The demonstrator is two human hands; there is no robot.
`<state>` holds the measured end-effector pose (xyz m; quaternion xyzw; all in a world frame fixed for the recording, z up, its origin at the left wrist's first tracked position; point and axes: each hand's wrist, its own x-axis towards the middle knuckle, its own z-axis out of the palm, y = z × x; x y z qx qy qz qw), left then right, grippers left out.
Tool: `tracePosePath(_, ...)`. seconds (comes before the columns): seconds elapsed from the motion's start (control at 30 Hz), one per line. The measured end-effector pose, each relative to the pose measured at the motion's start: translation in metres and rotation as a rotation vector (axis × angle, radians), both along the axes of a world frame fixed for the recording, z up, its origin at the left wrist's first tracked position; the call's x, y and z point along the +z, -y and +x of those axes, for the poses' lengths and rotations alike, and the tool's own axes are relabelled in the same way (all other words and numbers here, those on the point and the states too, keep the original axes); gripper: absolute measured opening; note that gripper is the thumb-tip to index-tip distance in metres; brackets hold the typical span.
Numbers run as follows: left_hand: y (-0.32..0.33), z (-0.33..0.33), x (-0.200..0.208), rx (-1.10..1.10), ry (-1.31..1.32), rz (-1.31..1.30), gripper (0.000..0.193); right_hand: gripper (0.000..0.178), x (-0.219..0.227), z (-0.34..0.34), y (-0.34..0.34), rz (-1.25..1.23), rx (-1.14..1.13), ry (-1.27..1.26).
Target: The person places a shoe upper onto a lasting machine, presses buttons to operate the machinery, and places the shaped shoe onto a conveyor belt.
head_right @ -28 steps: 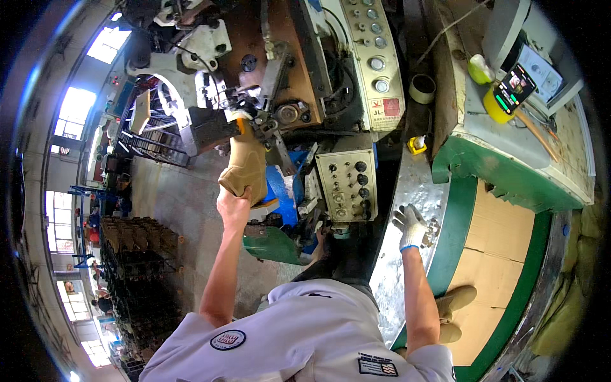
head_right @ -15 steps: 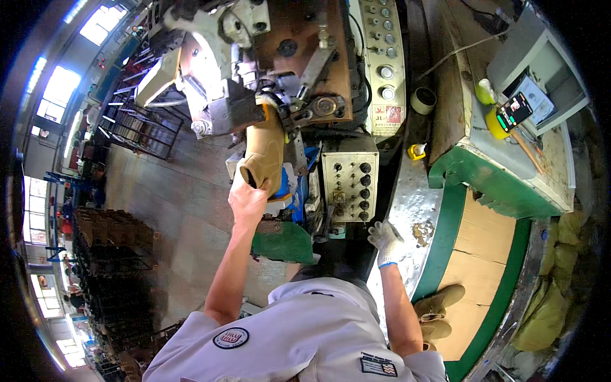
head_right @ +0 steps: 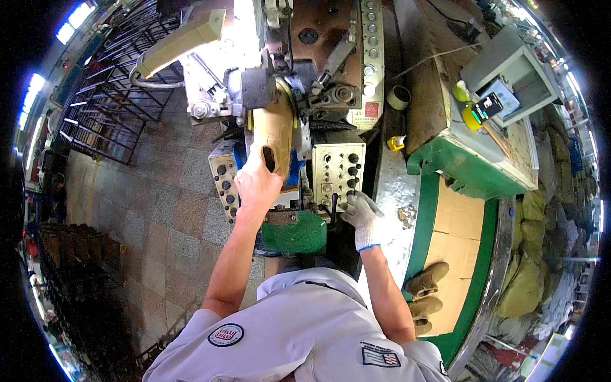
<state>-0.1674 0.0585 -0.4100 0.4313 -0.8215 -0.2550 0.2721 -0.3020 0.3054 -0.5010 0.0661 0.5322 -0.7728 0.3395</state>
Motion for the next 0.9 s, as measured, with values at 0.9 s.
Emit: tracePosePath(0.9, -0.128, 0.063, 0.037, -0.81, -0.518, 0.182, 0.048, 0.075, 0.077, 0.049, -0.044, -0.607, 0.027, 0.023)
